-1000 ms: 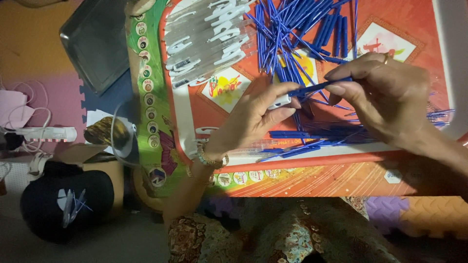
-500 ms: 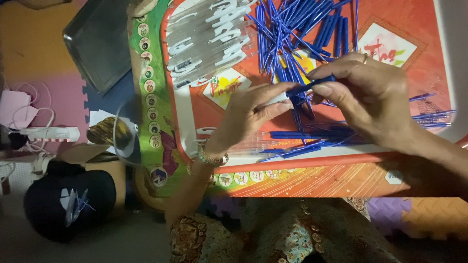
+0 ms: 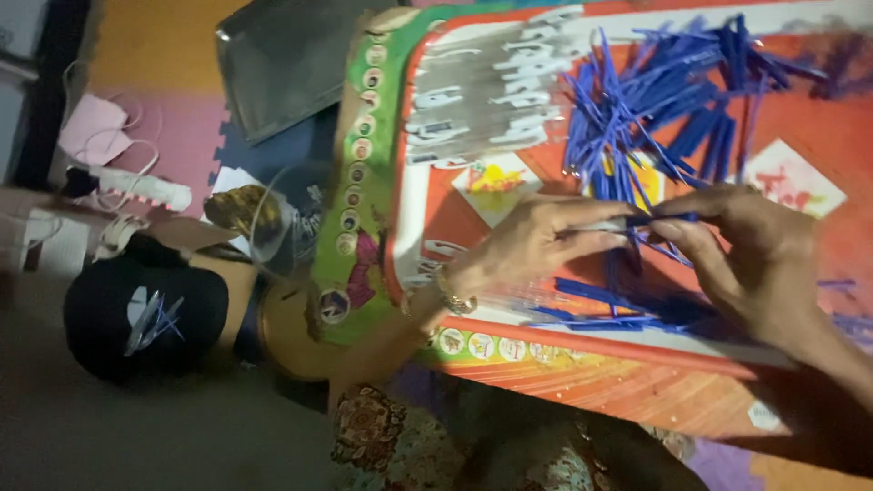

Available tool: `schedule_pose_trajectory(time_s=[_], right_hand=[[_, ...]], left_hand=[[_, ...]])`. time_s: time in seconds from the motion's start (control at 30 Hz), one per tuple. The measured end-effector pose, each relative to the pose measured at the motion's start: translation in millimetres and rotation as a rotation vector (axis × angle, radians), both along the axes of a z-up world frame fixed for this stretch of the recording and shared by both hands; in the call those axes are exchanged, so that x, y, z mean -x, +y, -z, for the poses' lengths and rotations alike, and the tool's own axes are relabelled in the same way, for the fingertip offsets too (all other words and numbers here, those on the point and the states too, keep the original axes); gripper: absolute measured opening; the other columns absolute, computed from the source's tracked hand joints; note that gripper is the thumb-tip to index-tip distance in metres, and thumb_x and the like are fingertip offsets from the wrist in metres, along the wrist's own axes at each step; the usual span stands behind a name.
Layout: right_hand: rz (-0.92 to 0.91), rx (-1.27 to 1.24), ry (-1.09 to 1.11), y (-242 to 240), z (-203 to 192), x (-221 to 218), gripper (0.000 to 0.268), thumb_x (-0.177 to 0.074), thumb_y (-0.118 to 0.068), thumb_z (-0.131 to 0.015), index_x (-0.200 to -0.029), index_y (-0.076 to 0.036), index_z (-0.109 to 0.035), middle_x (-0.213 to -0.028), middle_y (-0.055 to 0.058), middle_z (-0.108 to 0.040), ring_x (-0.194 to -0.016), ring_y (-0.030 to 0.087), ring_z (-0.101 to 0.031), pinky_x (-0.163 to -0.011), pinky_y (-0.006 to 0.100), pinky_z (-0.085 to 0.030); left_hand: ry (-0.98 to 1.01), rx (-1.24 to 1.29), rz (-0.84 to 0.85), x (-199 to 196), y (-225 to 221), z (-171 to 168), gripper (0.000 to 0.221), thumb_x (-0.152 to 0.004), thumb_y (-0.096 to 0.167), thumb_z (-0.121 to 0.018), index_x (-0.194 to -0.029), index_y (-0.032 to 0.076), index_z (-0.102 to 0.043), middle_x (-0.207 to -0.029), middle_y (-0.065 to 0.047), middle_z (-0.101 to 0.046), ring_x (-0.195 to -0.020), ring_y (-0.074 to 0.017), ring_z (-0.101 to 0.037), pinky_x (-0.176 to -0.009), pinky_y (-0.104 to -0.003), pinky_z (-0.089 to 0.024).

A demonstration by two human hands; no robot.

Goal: The person inserts ink refills into pen barrels and attaches clips by hand on a tray.

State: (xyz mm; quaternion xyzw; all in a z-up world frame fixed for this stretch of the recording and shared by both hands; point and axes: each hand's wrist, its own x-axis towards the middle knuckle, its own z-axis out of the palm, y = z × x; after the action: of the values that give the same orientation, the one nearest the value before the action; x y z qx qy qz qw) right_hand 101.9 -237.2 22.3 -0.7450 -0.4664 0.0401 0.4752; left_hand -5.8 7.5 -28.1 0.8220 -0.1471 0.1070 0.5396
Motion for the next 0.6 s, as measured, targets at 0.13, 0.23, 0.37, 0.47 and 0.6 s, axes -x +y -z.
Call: schedule_pose_trajectory(time_s=[0.13,0.23,0.37,0.47,0.6], right_hand=[[-0.015,0.046,-0.121,4.7,6.9,-1.8,0.015,-0.109,-0.007,-0.075,-0.119,0.004,-0.079,-0.109,0.020,-0.080,-0.095,0.029,-0.074,-0.085,0.039,-0.057],[0.029,0.092,-0.060,2.8,19.6,-1.8,0.010,-0.112,-0.009,-0.075,-0.118,-0.002,-0.078,-0.113,0.014,-0.079,-0.103,0.027,-0.073,-0.093,0.038,-0.053],[0.045,0.088,-0.084,5.6,22.0,0.4,0.019,-0.106,-0.014,-0.081,-0.118,0.001,-0.082,-0.112,0.018,-0.082,-0.098,0.028,-0.075,-0.084,0.039,-0.056],[0.083,-0.030,-0.039,4.7,33.3,5.2,0.017,-0.109,-0.006,-0.083,-0.121,0.005,-0.076,-0.114,0.019,-0.078,-0.093,0.025,-0.068,-0.079,0.034,-0.051],[0.108,-0.071,-0.156,-1.1,35.9,4.3,0.026,-0.114,0.002,-0.081,-0.134,0.014,-0.070,-0.122,0.028,-0.076,-0.103,0.035,-0.071,-0.093,0.043,-0.053]], left_hand=[[-0.034,0.007,-0.025,-6.0,0.3,12.4,0.038,-0.107,0.025,-0.079,-0.142,0.012,-0.071,-0.129,-0.009,-0.084,-0.076,-0.0114,-0.076,-0.069,-0.027,-0.067],[0.020,-0.033,-0.053,-6.8,-1.0,13.7,0.039,-0.108,0.033,-0.076,-0.140,0.012,-0.075,-0.131,-0.001,-0.084,-0.085,-0.0005,-0.065,-0.073,-0.027,-0.058],[0.075,-0.119,-0.008,0.1,0.3,-10.9,0.039,-0.111,0.036,-0.072,-0.145,0.017,-0.072,-0.070,0.006,-0.059,-0.056,-0.0073,-0.036,-0.054,-0.029,-0.028],[0.109,-0.047,0.014,2.4,-0.8,-25.1,0.041,-0.114,0.033,-0.068,-0.150,0.015,-0.063,-0.073,0.005,-0.060,-0.052,-0.0065,-0.042,-0.051,-0.025,-0.037],[0.168,0.028,-0.003,0.6,-2.4,-21.6,0.033,-0.113,0.035,-0.066,-0.140,0.015,-0.067,-0.084,0.007,-0.063,-0.063,-0.0063,-0.047,-0.057,-0.024,-0.037]])
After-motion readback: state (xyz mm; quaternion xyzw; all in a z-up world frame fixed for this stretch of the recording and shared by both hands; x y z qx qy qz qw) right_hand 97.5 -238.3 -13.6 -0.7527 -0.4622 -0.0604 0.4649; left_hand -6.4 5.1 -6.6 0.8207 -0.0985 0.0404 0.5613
